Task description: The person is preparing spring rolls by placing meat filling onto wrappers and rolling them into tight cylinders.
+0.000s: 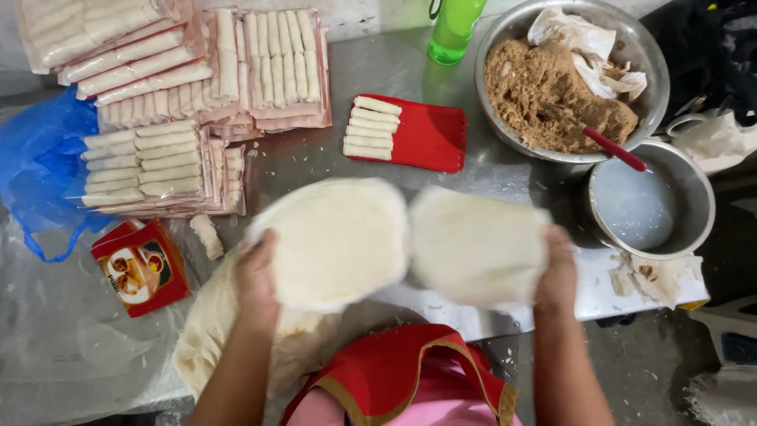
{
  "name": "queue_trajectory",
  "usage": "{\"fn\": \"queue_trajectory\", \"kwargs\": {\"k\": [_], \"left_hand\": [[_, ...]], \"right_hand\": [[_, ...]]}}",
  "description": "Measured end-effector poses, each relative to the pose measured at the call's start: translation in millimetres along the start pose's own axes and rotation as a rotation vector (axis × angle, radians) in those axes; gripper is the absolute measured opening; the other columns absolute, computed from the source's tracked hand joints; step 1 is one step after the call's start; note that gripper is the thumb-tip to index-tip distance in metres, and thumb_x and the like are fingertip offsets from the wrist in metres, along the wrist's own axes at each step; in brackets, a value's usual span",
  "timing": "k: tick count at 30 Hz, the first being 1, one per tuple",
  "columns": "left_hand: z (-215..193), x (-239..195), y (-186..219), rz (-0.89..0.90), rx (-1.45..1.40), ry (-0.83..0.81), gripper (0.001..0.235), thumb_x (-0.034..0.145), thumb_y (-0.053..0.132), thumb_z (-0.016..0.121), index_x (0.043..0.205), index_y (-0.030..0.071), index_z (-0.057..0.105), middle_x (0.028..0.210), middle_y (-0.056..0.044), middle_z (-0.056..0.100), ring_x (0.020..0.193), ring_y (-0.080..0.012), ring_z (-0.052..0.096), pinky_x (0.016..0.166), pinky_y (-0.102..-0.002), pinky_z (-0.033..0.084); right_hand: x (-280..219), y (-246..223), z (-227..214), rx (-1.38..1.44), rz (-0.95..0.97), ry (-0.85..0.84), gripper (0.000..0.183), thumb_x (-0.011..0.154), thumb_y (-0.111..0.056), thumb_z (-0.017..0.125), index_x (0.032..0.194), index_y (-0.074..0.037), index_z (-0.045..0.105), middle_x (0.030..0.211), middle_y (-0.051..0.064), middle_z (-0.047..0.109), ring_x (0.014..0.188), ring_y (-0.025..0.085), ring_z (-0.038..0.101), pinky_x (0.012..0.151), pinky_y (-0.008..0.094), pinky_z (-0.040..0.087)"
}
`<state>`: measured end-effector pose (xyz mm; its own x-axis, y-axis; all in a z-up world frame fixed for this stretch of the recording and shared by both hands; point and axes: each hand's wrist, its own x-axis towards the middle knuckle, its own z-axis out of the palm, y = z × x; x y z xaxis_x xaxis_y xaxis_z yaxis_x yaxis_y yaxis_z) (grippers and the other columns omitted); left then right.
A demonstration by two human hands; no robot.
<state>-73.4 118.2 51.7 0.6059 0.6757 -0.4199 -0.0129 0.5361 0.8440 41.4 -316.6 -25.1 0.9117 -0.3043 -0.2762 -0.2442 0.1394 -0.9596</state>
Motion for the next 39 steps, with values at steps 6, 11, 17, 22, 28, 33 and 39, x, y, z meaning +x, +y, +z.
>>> {"fn": "queue_trajectory", "kwargs": {"k": [6,11,17,22,28,33,39], "left_hand": [[-107.4,51.5,7.9,0.660,1.334,-0.133,0.060,0.091,0.026,0.069,0.144,0.002,0.057,0.138,-0.028,0.055,0.131,-0.0438,0.049,0.113,-0.049,0.036],[-15.6,-5.4,-46.5,0.775,0.806,-0.338,0.037,0.092,0.010,0.078,0.127,0.006,0.067,0.118,-0.015,0.064,0.114,-0.0292,0.058,0.104,-0.043,0.047],[63.9,-32.4,-128.5,0.313,0.728,-0.723,0.063,0.077,0.014,0.087,0.136,0.018,0.066,0.087,-0.003,0.072,0.069,-0.0158,0.070,0.063,-0.028,0.058],[69.0,-29.4,-126.1,0.097,0.505,-0.661,0.043,0.081,-0.002,0.076,0.121,0.013,0.073,0.073,-0.004,0.072,0.050,-0.0121,0.064,0.049,-0.025,0.054],[78.4,-37.2,-118.6,0.178,0.564,-0.632,0.048,0.081,-0.001,0.075,0.127,0.012,0.071,0.079,-0.007,0.072,0.068,-0.0137,0.068,0.061,-0.027,0.059],[76.6,-34.7,-108.2,0.128,0.495,-0.703,0.045,0.081,0.002,0.075,0.125,0.008,0.066,0.083,-0.007,0.073,0.070,-0.0112,0.066,0.063,-0.025,0.059],[59.3,-38.8,-99.9,0.132,0.837,-0.745,0.078,0.081,-0.008,0.071,0.152,0.015,0.049,0.088,-0.014,0.067,0.077,-0.0286,0.073,0.073,-0.039,0.063]], "right_hand": [[-26.9,-90.7,-5.2,-0.320,0.097,0.045,0.013,0.099,-0.032,0.068,0.112,-0.028,0.069,0.062,-0.014,0.041,0.049,0.000,0.028,0.043,0.022,0.019],[-4.1,28.3,41.4,-0.336,-0.057,-0.411,0.039,0.085,0.007,0.072,0.123,-0.004,0.072,0.098,0.015,0.069,0.087,0.026,0.066,0.080,0.046,0.059],[-71.6,2.7,124.1,-0.223,0.006,-0.529,0.046,0.081,0.008,0.078,0.126,-0.001,0.072,0.095,0.012,0.071,0.086,0.019,0.070,0.076,0.037,0.062],[-74.0,4.5,118.8,-0.049,0.052,-0.518,0.047,0.083,0.007,0.078,0.128,0.002,0.069,0.087,0.006,0.066,0.079,0.013,0.066,0.072,0.029,0.064],[-89.7,3.3,116.4,-0.067,0.063,-0.543,0.059,0.081,-0.007,0.085,0.136,0.000,0.065,0.099,0.009,0.066,0.090,0.014,0.065,0.084,0.033,0.061],[-101.2,5.5,108.6,-0.132,0.090,-0.576,0.050,0.086,0.007,0.075,0.135,0.000,0.065,0.090,0.018,0.075,0.077,0.023,0.075,0.079,0.035,0.060],[-97.3,7.7,103.3,-0.283,-0.077,-0.521,0.042,0.084,0.002,0.078,0.126,-0.002,0.072,0.091,0.012,0.073,0.082,0.020,0.071,0.082,0.033,0.058]]}}
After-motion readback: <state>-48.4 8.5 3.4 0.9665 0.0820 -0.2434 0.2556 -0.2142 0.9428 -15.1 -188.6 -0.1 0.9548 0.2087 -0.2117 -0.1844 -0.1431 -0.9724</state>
